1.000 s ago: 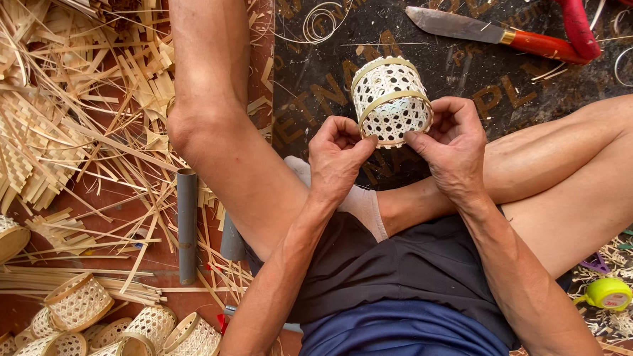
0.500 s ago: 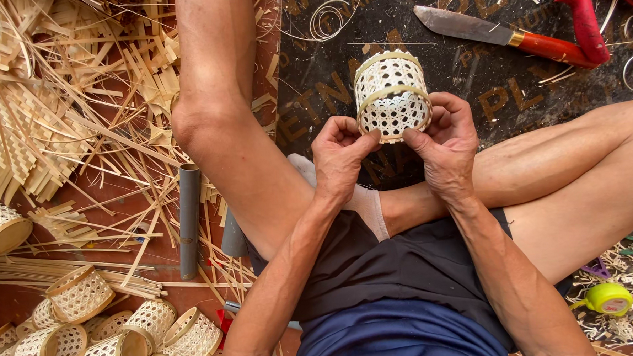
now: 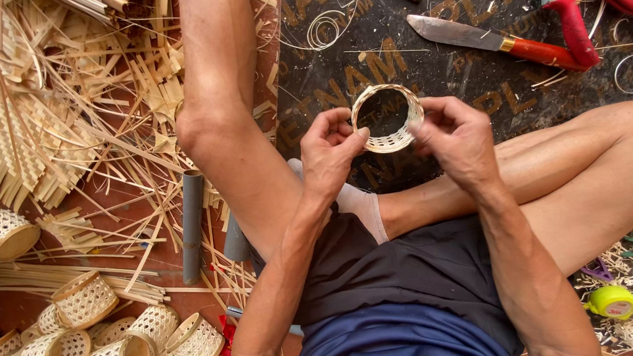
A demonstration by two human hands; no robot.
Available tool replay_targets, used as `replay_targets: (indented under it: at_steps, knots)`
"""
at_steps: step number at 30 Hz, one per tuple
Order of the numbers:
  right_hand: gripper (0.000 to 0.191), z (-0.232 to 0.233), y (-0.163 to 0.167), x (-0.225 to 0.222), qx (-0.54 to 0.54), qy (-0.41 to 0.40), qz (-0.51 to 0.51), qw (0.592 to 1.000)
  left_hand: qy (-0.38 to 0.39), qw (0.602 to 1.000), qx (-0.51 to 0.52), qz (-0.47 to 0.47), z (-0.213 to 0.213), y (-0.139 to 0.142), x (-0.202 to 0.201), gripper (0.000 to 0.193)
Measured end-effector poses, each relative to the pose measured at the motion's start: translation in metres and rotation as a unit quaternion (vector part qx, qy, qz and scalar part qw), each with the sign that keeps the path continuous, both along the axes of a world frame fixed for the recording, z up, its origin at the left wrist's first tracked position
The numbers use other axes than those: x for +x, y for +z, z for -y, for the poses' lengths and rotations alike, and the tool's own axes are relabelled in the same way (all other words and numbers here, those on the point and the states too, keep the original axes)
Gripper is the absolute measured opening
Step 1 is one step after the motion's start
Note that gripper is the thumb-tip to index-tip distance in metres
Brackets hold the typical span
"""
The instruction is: The person sits on the floor weaving small openwork bamboo baskets. They fold and tuck bamboo strips around a woven basket body, fit a round woven lid onto a basket, use pliers to trim and secure a bamboo strip, and press the lid and rim into place, with finished baskets accumulating beside them.
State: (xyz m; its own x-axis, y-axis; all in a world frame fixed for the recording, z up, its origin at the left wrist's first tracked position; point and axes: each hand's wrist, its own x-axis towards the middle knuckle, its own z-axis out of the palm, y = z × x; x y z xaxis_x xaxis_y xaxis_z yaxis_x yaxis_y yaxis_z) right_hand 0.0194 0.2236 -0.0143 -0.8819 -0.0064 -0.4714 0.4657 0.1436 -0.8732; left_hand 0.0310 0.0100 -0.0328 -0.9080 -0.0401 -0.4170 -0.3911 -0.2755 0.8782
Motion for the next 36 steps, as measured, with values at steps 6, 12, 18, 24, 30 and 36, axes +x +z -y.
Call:
replay_targets:
  at_steps: [6,12,18,24,30,36]
  knots:
    - [0.023,-0.015,0.005,-0.027,0.045,0.098,-0.039,0.993,-0.135,0.952,-0.267,-0.058,0.004,0.017,-0.020,0.036]
    - [0.022,-0.020,0.001,-0.041,-0.060,0.125,0.035,0.990,-0.158,0.984,-0.077,0.024,0.005,-0.002,-0.051,0.018]
    - [0.020,-0.017,-0.002,-0.039,-0.065,0.118,0.010,0.991,-0.143,0.984,-0.092,-0.045,0.004,-0.015,-0.044,0.018]
    - [0.020,-0.021,0.007,-0.025,-0.054,0.051,0.072,0.995,-0.086,0.990,-0.074,0.077,0.012,-0.001,-0.035,0.030]
    - [0.024,-0.019,-0.005,0.008,-0.115,-0.013,0.025,0.993,-0.052,0.993,0.032,0.101,0.006,-0.009,0.005,0.021]
    - [0.025,-0.018,-0.017,0.017,-0.128,-0.041,0.011,0.991,-0.041,0.993,0.073,0.082,0.005,-0.018,0.008,0.022]
